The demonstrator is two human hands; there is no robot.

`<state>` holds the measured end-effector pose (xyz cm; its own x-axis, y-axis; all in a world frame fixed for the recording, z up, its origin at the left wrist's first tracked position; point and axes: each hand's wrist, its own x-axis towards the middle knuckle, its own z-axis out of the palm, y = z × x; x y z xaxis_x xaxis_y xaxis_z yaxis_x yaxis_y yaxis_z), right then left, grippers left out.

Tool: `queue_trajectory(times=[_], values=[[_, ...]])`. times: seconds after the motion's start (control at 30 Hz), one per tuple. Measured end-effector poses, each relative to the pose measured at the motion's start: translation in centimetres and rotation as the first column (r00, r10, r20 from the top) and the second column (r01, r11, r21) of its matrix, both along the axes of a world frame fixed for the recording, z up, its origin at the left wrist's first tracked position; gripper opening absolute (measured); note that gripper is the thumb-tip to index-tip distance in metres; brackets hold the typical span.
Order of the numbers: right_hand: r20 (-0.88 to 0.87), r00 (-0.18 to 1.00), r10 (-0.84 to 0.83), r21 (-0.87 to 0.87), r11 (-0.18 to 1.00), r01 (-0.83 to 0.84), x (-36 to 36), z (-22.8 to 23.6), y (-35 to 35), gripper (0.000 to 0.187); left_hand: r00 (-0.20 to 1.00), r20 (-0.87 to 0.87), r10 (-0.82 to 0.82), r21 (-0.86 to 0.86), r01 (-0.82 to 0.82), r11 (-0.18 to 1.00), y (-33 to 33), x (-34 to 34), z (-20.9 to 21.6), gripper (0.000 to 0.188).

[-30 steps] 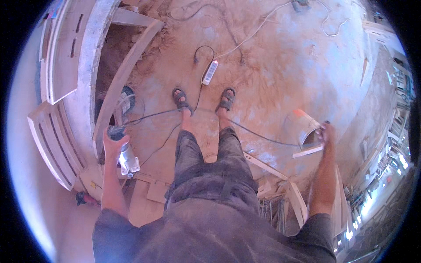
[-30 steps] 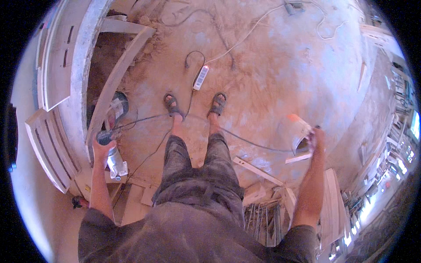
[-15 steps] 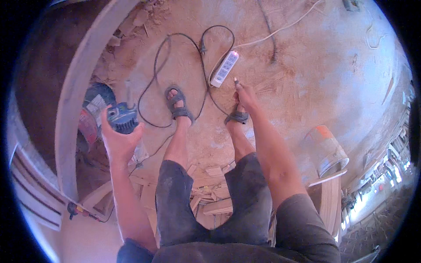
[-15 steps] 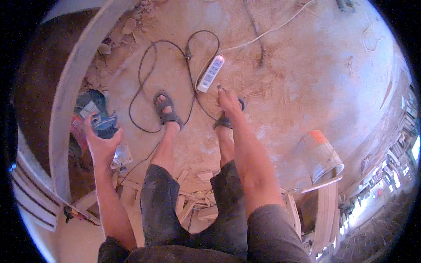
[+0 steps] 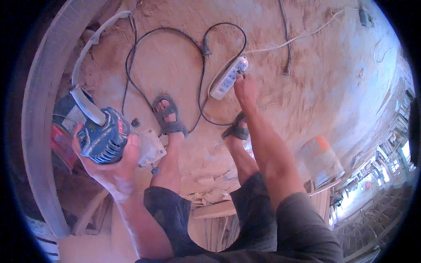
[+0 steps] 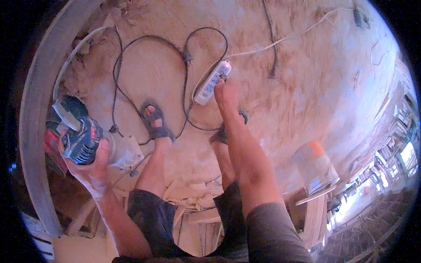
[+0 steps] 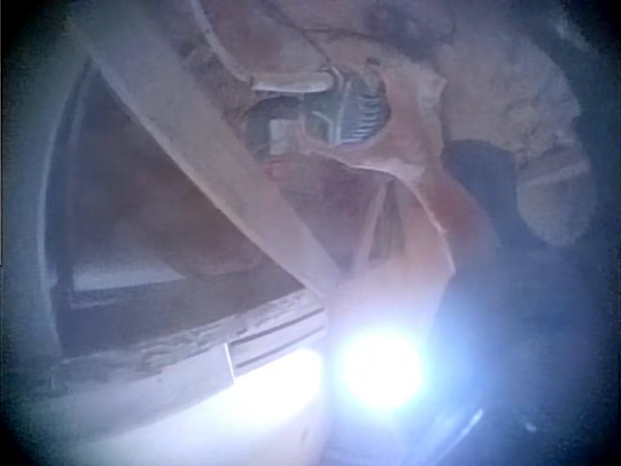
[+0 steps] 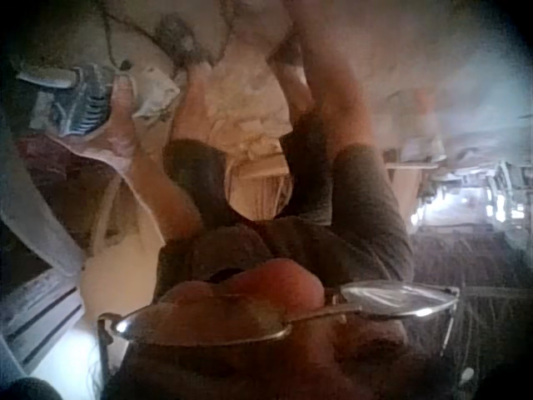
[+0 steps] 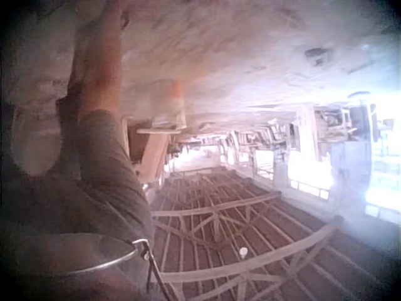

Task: The person uses a handheld router to cut grooves and finish edges on several wooden planks, moving the tool along the wood by hand and turning the planks over to work on different sides.

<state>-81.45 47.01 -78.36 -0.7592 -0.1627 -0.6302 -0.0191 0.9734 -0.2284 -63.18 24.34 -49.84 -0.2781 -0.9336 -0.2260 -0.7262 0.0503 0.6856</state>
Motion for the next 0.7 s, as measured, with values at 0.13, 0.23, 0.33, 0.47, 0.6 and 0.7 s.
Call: queue_trajectory(times=[0.13, 0.23, 0.33, 0.47, 0.6, 0.7], values=[[0.095, 0.995, -0.013, 0.152, 0.988, -0.002, -1.9, 0.7, -2.5, 0.042, 1.0, -0.007, 0.008, -0.006, -0.008, 1.0, -1.3, -0.7, -0.9, 0.089], [0.134, 0.982, -0.135, 0.198, 0.974, 0.107, -2.9, -0.9, -3.0, 0.042, 1.0, -0.017, 0.004, -0.001, -0.004, 1.0, -2.1, -1.2, -0.6, 0.09], [0.179, 0.965, -0.192, 0.153, 0.974, 0.165, -4.5, -2.5, -2.6, 0.041, 0.999, -0.042, -0.001, 0.005, 0.001, 1.0, -2.9, -1.6, -0.4, 0.089], [0.208, 0.978, 0.003, 0.12, 0.992, -0.028, -4.7, -3.2, -1.4, 0.039, 0.995, 0.055, -0.085, -0.146, 0.092, 0.985, -4.0, -0.5, -1.8, 0.088], [0.16, 0.987, 0.016, 0.117, 0.992, -0.035, -2.1, 0.3, -3.4, 0.038, 0.998, 0.036, -0.051, -0.125, 0.055, 0.991, -4.2, -0.4, -0.8, 0.09], [0.176, 0.98, -0.088, 0.08, 0.994, 0.075, -3.0, -1.0, -3.9, 0.039, 0.998, -0.027, -0.053, -0.118, 0.05, 0.992, -4.1, -0.7, -0.7, 0.083]])
